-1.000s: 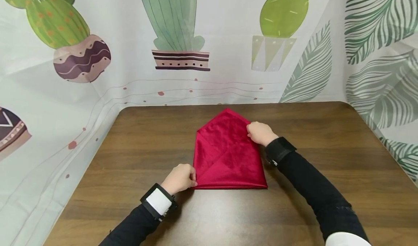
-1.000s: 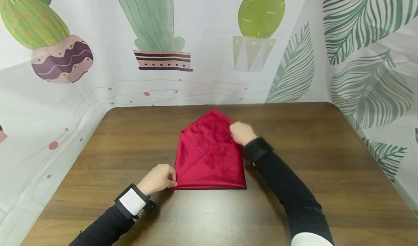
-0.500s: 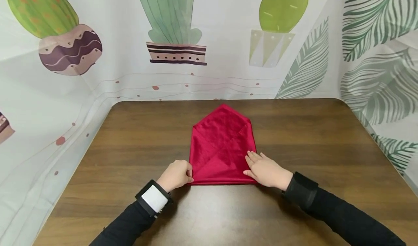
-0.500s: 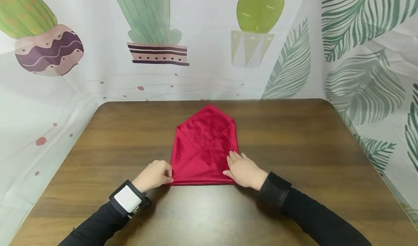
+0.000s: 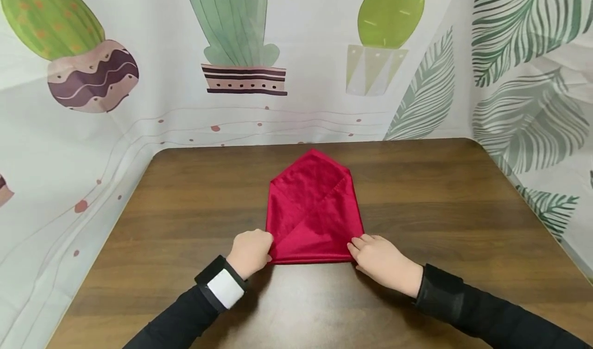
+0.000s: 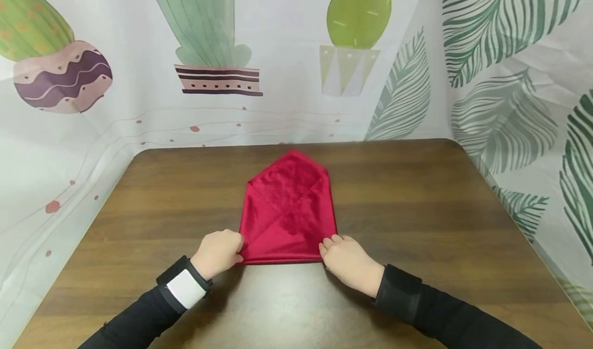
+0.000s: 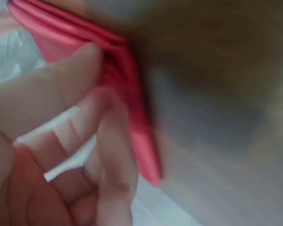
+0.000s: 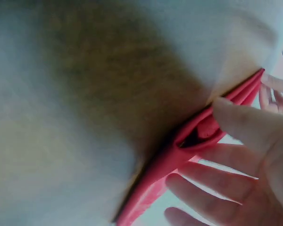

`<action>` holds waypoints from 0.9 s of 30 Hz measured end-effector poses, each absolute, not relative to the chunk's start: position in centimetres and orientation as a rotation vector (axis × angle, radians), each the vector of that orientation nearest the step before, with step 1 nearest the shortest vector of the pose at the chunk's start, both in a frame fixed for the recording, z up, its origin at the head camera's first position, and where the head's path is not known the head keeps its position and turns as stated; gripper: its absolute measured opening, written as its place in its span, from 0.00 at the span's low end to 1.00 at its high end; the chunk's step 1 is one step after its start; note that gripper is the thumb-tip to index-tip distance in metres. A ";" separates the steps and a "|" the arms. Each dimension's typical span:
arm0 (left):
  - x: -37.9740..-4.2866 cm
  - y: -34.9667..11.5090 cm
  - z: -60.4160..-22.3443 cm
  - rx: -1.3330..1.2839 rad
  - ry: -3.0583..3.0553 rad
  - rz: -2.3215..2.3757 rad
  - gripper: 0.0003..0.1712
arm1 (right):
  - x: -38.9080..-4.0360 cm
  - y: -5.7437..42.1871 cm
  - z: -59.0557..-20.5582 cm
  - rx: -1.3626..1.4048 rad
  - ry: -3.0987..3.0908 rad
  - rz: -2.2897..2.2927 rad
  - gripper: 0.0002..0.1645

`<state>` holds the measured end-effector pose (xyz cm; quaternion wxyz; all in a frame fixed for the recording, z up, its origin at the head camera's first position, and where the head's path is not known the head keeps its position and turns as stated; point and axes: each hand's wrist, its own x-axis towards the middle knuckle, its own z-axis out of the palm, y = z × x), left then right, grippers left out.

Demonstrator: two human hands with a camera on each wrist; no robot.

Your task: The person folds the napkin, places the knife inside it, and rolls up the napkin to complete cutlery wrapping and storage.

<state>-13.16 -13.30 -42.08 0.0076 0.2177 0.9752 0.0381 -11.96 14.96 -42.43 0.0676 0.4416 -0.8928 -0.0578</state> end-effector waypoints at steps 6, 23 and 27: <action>-12.5 -11.3 -42.5 1.170 3.104 -0.008 0.12 | -12.2 13.2 -43.2 1.377 -2.484 -0.293 0.09; -12.0 -8.1 -44.1 1.602 3.053 -0.564 0.07 | -12.1 10.1 -43.2 1.388 -2.383 -0.527 0.05; -11.9 -7.8 -44.4 1.581 3.094 -0.537 0.09 | -11.9 9.7 -43.5 1.353 -2.367 -0.520 0.07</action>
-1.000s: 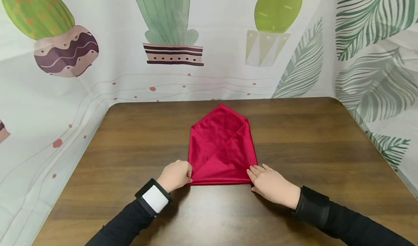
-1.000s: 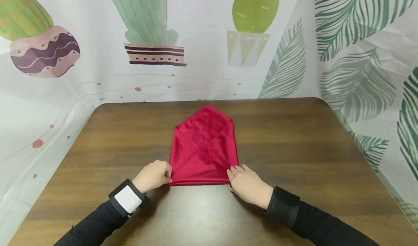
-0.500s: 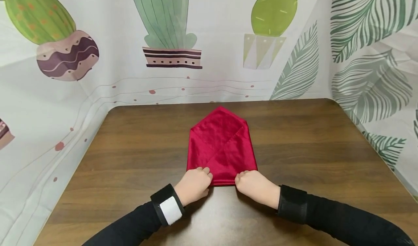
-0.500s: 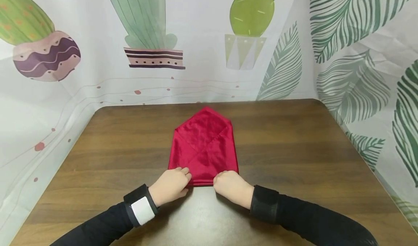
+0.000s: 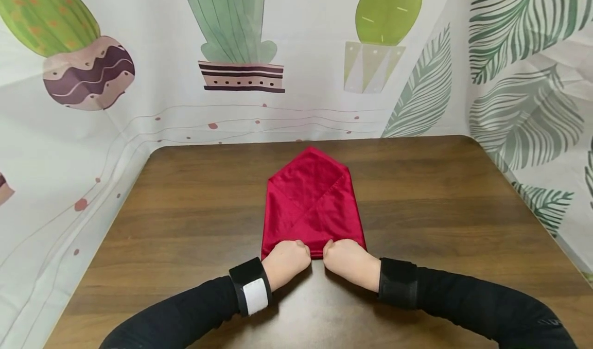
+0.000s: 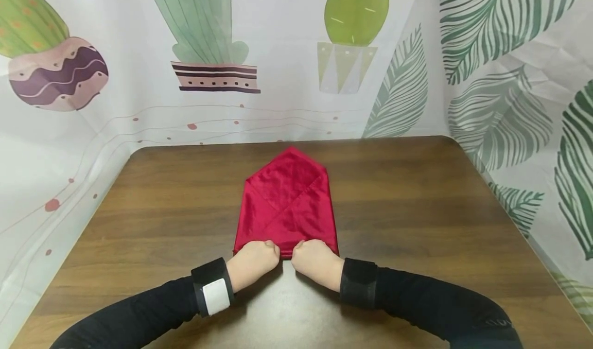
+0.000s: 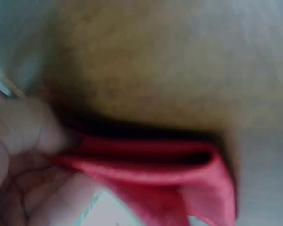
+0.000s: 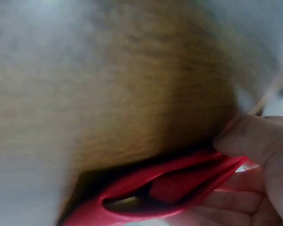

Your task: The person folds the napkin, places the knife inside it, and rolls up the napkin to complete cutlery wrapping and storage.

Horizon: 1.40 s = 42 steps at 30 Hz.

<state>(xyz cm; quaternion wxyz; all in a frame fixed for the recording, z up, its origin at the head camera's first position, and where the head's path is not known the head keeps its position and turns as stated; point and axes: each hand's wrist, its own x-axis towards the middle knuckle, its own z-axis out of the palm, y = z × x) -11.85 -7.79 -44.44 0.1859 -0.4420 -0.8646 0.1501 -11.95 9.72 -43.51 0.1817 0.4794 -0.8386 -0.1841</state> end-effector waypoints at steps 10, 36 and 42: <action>-12.2 -8.5 -44.0 -1.163 -2.514 0.432 0.10 | -11.9 9.4 -43.7 1.255 -2.470 -0.411 0.09; -16.6 -13.2 -43.1 -1.163 -3.078 -0.545 0.09 | -17.0 11.4 -41.7 1.100 -3.147 0.424 0.05; -17.8 -13.4 -43.1 -1.099 -3.146 -0.667 0.05 | -18.3 11.6 -41.8 1.018 -3.269 0.417 0.06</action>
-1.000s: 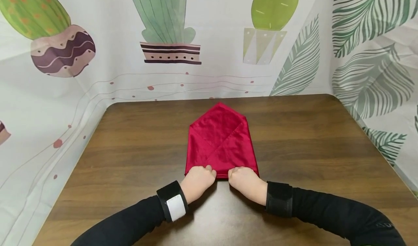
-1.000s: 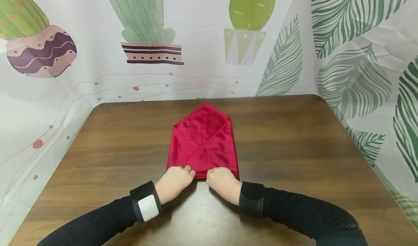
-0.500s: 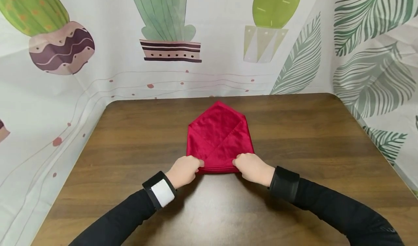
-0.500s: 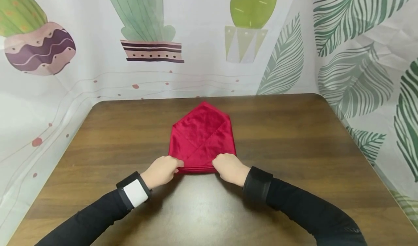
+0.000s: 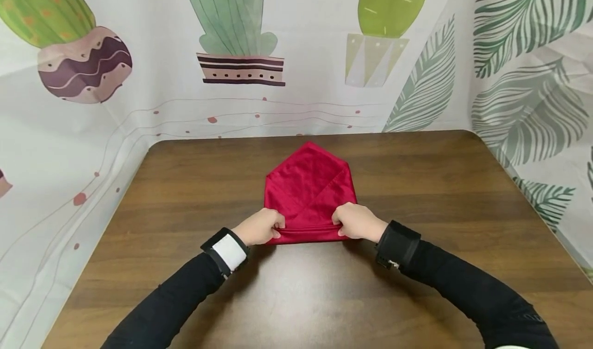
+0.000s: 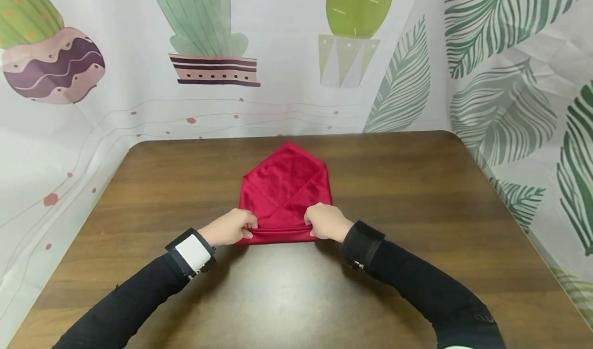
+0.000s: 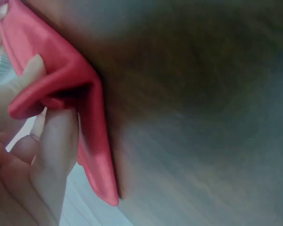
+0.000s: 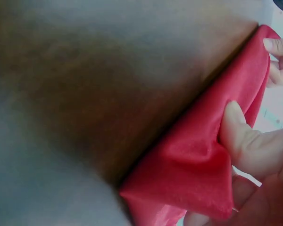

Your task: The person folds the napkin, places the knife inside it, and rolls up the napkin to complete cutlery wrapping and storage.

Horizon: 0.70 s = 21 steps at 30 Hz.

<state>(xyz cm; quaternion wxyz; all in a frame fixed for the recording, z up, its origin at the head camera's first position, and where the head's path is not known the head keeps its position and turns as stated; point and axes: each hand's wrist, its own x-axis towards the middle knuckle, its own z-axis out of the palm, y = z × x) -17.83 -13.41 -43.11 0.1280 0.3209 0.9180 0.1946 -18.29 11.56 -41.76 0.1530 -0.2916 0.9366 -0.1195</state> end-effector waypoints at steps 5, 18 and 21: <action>-18.1 -13.9 -43.0 0.846 2.747 0.441 0.09 | -18.8 11.8 -41.9 -0.842 2.717 -0.311 0.12; -15.6 -13.9 -42.7 1.631 2.935 -0.412 0.09 | -14.6 11.6 -42.6 -1.451 3.043 0.306 0.08; -15.0 -13.9 -42.9 1.672 2.959 -0.470 0.09 | -14.1 12.0 -42.9 -1.568 3.020 0.429 0.07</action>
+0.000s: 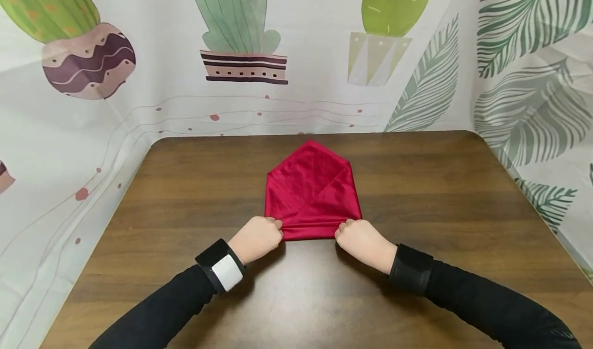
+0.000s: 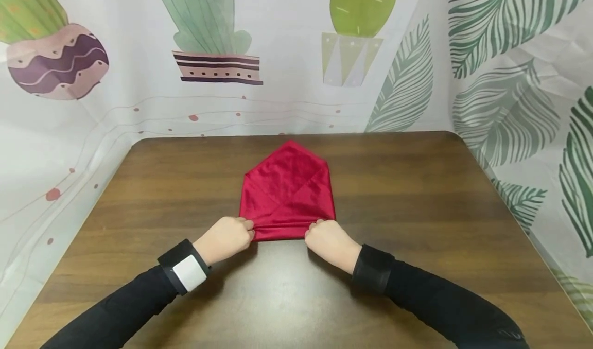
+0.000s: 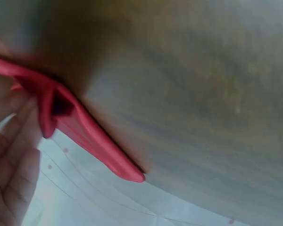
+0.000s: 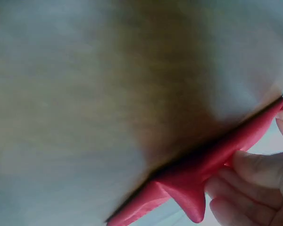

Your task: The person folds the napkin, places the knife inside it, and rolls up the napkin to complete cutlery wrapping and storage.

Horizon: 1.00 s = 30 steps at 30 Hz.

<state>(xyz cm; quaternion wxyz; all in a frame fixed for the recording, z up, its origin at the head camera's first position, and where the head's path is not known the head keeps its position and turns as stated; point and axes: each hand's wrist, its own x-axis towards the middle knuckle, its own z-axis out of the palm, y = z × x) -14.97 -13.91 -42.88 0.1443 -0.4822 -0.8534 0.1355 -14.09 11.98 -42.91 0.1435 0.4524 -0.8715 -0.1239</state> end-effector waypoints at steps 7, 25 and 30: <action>-14.7 -14.3 -43.3 -1.313 -2.432 0.447 0.09 | -14.2 12.5 -43.5 1.386 -2.441 -0.440 0.05; -16.3 -14.6 -43.0 -1.299 -2.693 0.166 0.09 | -17.1 13.2 -42.3 1.404 -2.830 0.047 0.07; -17.6 -14.9 -43.1 -1.269 -2.800 -0.074 0.11 | -18.5 13.2 -41.9 1.292 -2.992 0.246 0.05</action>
